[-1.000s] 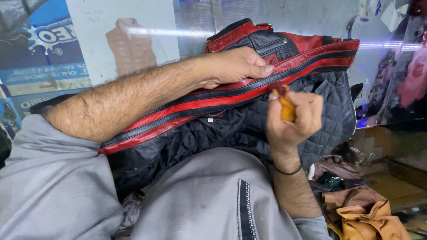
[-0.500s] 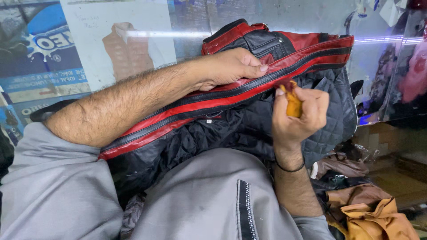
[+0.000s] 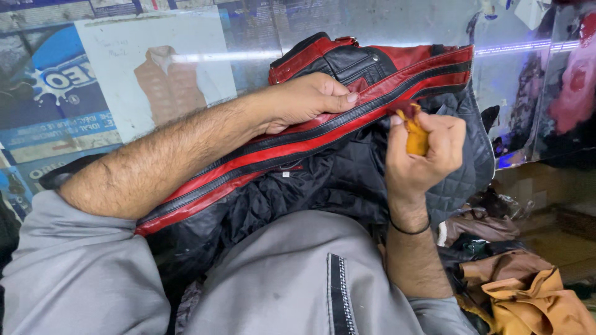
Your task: The person uses a small reddish sponge to wipe the red and black leather trim of a black quilted jacket. They repeatedly rub the sponge along the zipper area and edges, repositioning the jacket to access different sections.
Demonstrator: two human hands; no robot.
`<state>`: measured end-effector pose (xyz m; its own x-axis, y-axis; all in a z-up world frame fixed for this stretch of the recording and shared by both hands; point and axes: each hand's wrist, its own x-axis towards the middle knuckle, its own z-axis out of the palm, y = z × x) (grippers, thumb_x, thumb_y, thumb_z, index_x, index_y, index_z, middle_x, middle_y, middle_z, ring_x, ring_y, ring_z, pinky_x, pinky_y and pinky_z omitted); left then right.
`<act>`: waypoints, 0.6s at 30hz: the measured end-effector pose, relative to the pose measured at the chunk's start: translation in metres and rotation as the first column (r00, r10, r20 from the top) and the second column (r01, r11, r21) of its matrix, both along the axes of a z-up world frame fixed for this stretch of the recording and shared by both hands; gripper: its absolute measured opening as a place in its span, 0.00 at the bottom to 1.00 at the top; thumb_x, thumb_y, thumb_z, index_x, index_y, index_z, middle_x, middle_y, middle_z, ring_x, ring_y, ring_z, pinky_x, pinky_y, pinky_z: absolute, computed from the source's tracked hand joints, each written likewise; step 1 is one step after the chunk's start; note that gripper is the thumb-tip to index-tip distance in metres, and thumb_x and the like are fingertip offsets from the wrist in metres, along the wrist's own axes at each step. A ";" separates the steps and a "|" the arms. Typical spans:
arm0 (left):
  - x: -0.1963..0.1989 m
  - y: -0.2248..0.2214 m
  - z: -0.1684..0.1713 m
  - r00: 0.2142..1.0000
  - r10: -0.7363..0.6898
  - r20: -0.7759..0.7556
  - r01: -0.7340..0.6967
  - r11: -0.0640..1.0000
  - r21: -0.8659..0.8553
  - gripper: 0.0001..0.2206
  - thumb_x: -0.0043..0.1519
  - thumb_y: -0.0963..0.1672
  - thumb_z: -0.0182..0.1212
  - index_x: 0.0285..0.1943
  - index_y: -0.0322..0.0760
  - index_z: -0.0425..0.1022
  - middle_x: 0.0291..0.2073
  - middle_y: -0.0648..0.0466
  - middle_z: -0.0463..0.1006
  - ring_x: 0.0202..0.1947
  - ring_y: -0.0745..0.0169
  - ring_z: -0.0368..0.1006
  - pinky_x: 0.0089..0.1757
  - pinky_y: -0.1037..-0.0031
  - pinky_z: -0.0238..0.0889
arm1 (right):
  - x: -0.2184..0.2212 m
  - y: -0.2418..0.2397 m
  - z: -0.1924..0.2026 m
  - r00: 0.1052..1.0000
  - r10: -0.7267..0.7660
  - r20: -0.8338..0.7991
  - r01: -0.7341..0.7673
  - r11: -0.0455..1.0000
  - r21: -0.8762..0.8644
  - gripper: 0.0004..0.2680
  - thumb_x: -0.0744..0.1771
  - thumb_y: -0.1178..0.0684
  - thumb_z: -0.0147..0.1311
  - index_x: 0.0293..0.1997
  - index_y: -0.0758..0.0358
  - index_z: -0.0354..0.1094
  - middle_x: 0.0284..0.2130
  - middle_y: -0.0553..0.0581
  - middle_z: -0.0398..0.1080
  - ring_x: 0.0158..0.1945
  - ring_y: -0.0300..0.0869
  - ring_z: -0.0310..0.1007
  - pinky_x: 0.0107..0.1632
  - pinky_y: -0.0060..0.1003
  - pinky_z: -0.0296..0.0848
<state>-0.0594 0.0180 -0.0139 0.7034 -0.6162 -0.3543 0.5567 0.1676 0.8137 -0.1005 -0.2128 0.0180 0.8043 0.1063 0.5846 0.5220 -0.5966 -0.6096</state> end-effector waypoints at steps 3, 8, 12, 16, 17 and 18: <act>0.000 0.000 0.001 1.000 0.002 -0.025 -0.003 0.999 -0.040 0.16 0.70 0.50 0.54 0.47 0.34 0.82 0.35 0.61 0.82 0.32 0.79 0.72 0.37 0.81 0.69 | 0.001 -0.005 -0.002 0.997 0.044 0.062 -0.040 0.997 -0.058 0.10 0.67 0.67 0.67 0.47 0.68 0.68 0.42 0.59 0.68 0.40 0.46 0.71 0.43 0.36 0.71; 0.000 0.000 -0.001 1.000 0.003 -0.019 -0.004 1.000 -0.028 0.16 0.69 0.50 0.54 0.47 0.35 0.81 0.36 0.62 0.83 0.34 0.79 0.73 0.39 0.81 0.70 | 0.003 -0.011 -0.010 1.000 0.022 0.005 -0.022 1.000 -0.008 0.08 0.69 0.67 0.66 0.46 0.70 0.67 0.42 0.60 0.65 0.43 0.44 0.69 0.45 0.35 0.71; 0.002 0.004 -0.001 0.992 -0.004 0.125 -0.006 0.997 0.080 0.17 0.71 0.51 0.56 0.45 0.34 0.81 0.34 0.62 0.80 0.36 0.79 0.70 0.42 0.80 0.68 | 0.007 -0.026 -0.014 0.992 0.068 -0.102 -0.021 0.914 0.406 0.05 0.73 0.65 0.60 0.53 0.70 0.67 0.46 0.55 0.68 0.42 0.37 0.68 0.47 0.30 0.70; 0.008 0.001 0.005 0.956 -0.024 0.292 -0.046 0.972 0.232 0.16 0.71 0.51 0.58 0.47 0.32 0.79 0.36 0.60 0.74 0.38 0.76 0.65 0.43 0.78 0.63 | -0.006 -0.030 -0.023 0.948 0.197 -0.248 0.010 0.764 0.645 0.10 0.72 0.60 0.58 0.59 0.71 0.66 0.46 0.54 0.72 0.39 0.34 0.70 0.41 0.27 0.71; 0.010 0.001 0.007 0.949 -0.037 0.315 -0.050 0.963 0.263 0.14 0.69 0.50 0.58 0.49 0.35 0.80 0.37 0.60 0.77 0.39 0.77 0.67 0.43 0.78 0.65 | -0.009 -0.028 -0.027 0.946 0.222 -0.236 -0.011 0.749 0.663 0.11 0.72 0.59 0.59 0.60 0.70 0.65 0.48 0.55 0.72 0.41 0.35 0.71 0.44 0.28 0.73; 0.011 0.002 0.009 0.941 -0.052 0.334 -0.053 0.953 0.297 0.14 0.68 0.49 0.59 0.51 0.37 0.80 0.38 0.60 0.79 0.40 0.78 0.69 0.44 0.79 0.66 | -0.014 -0.025 -0.030 0.943 0.247 -0.224 -0.030 0.731 0.681 0.12 0.73 0.58 0.61 0.62 0.70 0.64 0.50 0.55 0.72 0.44 0.36 0.73 0.46 0.29 0.74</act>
<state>-0.0488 0.0197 -0.0053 0.8129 -0.5186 -0.2649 0.2434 -0.1107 0.9636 -0.1142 -0.2377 -0.0124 0.9495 -0.0949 0.2992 0.3069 0.0804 -0.9483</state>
